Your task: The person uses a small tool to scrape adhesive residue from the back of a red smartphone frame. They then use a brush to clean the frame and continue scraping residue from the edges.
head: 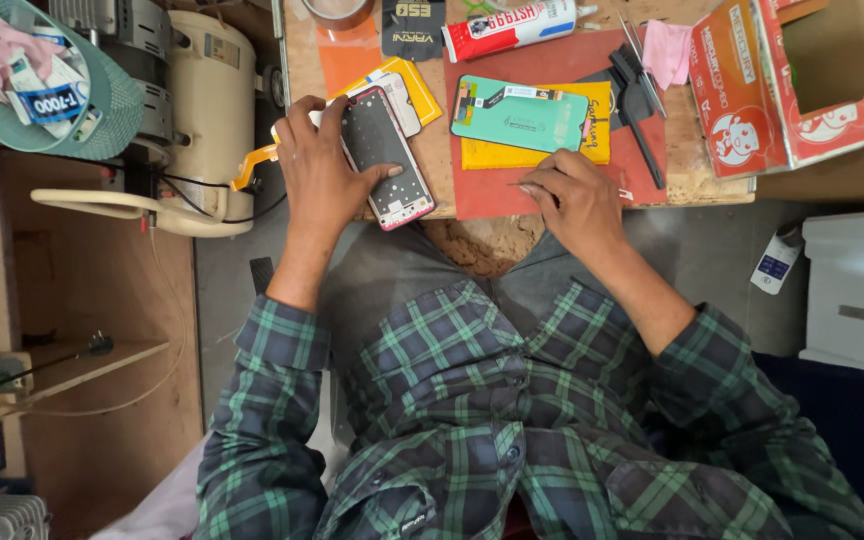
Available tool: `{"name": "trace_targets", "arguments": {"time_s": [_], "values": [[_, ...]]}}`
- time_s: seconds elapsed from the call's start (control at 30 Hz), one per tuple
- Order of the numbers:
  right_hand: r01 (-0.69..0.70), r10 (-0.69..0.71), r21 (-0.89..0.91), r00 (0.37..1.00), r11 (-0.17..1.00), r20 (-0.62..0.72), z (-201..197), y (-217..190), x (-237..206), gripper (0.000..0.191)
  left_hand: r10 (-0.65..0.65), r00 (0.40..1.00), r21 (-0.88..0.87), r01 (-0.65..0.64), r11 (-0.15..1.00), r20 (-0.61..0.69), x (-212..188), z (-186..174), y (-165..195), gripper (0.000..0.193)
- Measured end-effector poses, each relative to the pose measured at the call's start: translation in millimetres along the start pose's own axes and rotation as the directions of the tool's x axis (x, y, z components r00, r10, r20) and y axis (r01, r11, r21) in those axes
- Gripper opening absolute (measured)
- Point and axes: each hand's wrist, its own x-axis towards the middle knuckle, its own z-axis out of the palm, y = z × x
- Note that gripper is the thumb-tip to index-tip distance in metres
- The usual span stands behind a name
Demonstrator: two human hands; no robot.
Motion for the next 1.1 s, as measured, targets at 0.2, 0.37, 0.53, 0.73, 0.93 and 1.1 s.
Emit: {"name": "trace_targets", "arguments": {"time_s": [0.2,0.37,0.53,0.73,0.93,1.1], "values": [[0.007,-0.007,0.009,1.000,1.000,0.001,4.7,-5.7,3.8,0.009,0.006,1.000,-0.002,-0.006,1.000,-0.001,3.4,-5.0,-6.6,0.102],[0.022,-0.022,0.006,1.000,1.000,-0.010,4.6,-5.4,12.0,0.012,-0.053,0.999,-0.060,0.052,0.997,-0.011,16.1,-8.6,-4.4,0.099],[0.016,-0.016,0.047,1.000,0.999,-0.011,0.2,0.5,20.1,0.018,-0.049,0.998,-0.241,0.036,0.970,-0.047,26.8,-11.2,-0.8,0.097],[-0.093,0.101,0.198,0.994,0.976,-0.032,-5.6,8.0,22.2,0.017,-0.175,0.974,-0.788,0.219,0.576,0.143,22.6,-10.2,1.7,0.068],[-0.157,0.175,0.368,0.984,0.916,-0.015,-8.0,-4.7,2.7,0.023,-0.132,0.968,-0.843,0.252,0.476,0.215,-3.2,-16.1,1.1,0.057],[-0.427,0.146,0.822,0.904,0.378,0.402,-2.4,-38.0,-38.7,0.048,-0.137,0.957,-0.895,0.287,0.340,0.255,-57.8,-9.7,51.9,0.049]]}}
